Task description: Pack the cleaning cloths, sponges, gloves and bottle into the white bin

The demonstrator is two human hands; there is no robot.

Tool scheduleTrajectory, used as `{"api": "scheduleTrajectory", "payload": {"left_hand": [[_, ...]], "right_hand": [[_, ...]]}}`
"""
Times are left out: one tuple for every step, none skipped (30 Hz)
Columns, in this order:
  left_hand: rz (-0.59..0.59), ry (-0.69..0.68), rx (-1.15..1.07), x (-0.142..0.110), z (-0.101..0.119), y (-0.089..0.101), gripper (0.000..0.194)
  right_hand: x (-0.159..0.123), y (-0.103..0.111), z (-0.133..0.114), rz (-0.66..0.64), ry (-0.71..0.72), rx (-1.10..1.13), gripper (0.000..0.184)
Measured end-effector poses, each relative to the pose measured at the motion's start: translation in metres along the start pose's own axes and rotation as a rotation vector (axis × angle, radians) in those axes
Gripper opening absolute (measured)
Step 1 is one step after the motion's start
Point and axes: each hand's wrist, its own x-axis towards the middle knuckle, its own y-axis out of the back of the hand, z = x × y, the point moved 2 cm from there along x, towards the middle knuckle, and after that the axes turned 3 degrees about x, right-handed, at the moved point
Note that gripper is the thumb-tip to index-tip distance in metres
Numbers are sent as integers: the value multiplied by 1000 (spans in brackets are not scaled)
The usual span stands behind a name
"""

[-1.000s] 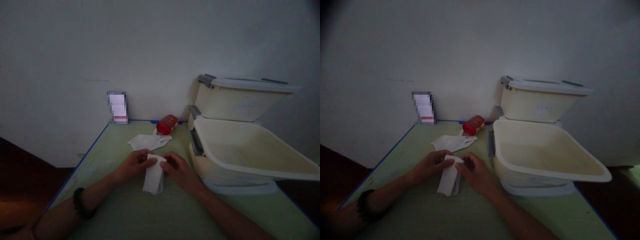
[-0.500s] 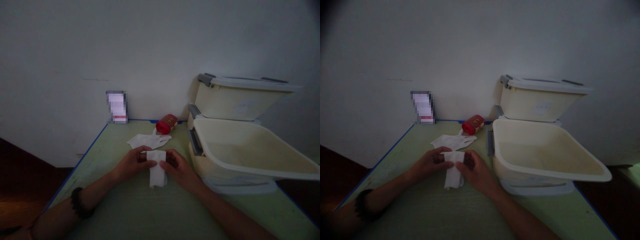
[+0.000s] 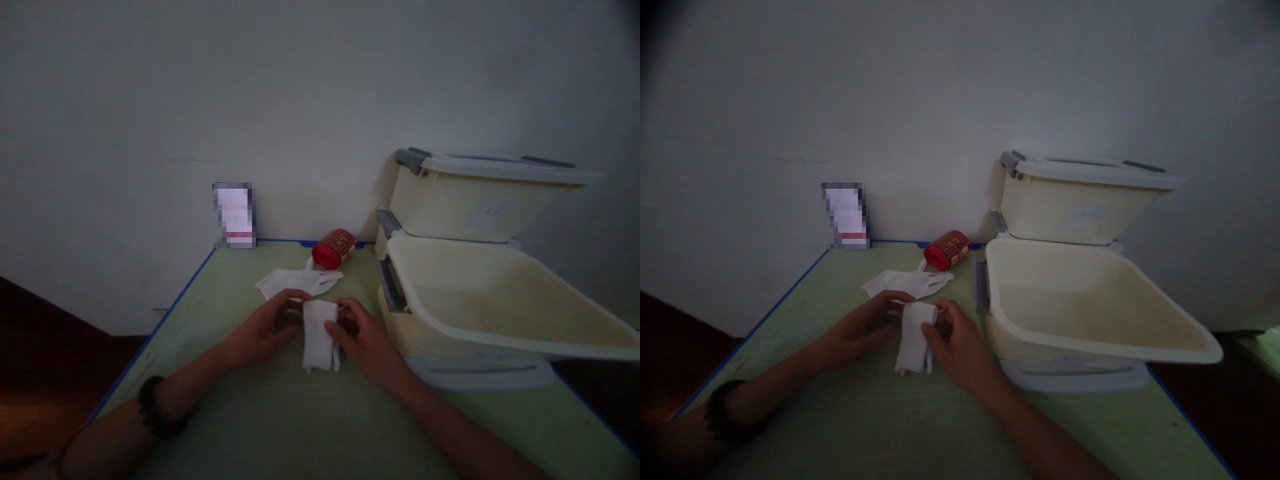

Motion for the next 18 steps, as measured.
{"api": "scheduleTrajectory", "payload": {"left_hand": [[-18,6,-47,0,1,-2,37],[-18,10,-83,1,3,-3,36],[-7,18,-105,1,4,-4,36],[9,34,-118,1,5,-6,36],[27,54,-129,2,6,-7,37],[41,74,-146,2,6,-7,40],[48,93,-173,2,7,-8,41],[50,110,-206,2,7,-9,42],[55,126,-242,3,7,-10,41],[64,141,-277,3,7,-10,40],[75,157,-308,4,7,-11,40],[84,176,-328,4,7,-11,40],[93,194,-338,4,7,-11,41],[97,208,-337,5,7,-10,40],[95,217,-325,5,7,-10,37],[88,220,-303,6,7,-10,32],[80,220,-278,6,7,-9,27],[73,213,-253,6,8,-8,23]], "right_hand": [[0,1,0,-10,5,34,26],[0,1,-1,-23,9,71,24],[0,1,-1,-34,14,106,23],[0,0,-2,-46,18,134,22],[-1,-1,-3,-58,21,155,21],[-1,-1,-4,-66,24,170,22],[-2,-2,-5,-69,26,180,22],[-3,-3,-6,-67,25,190,23],[-3,-3,-6,-60,23,201,23],[-3,-4,-6,-49,17,215,23],[-3,-4,-6,-35,11,230,23],[-3,-4,-6,-24,4,245,22],[-2,-4,-6,-14,-3,260,23],[-2,-4,-6,-7,-8,272,23],[-2,-4,-6,-4,-14,278,23],[-2,-4,-7,-4,-19,280,23],[-2,-4,-7,-1,-21,277,23],[-2,-4,-8,3,-20,269,23]]}}
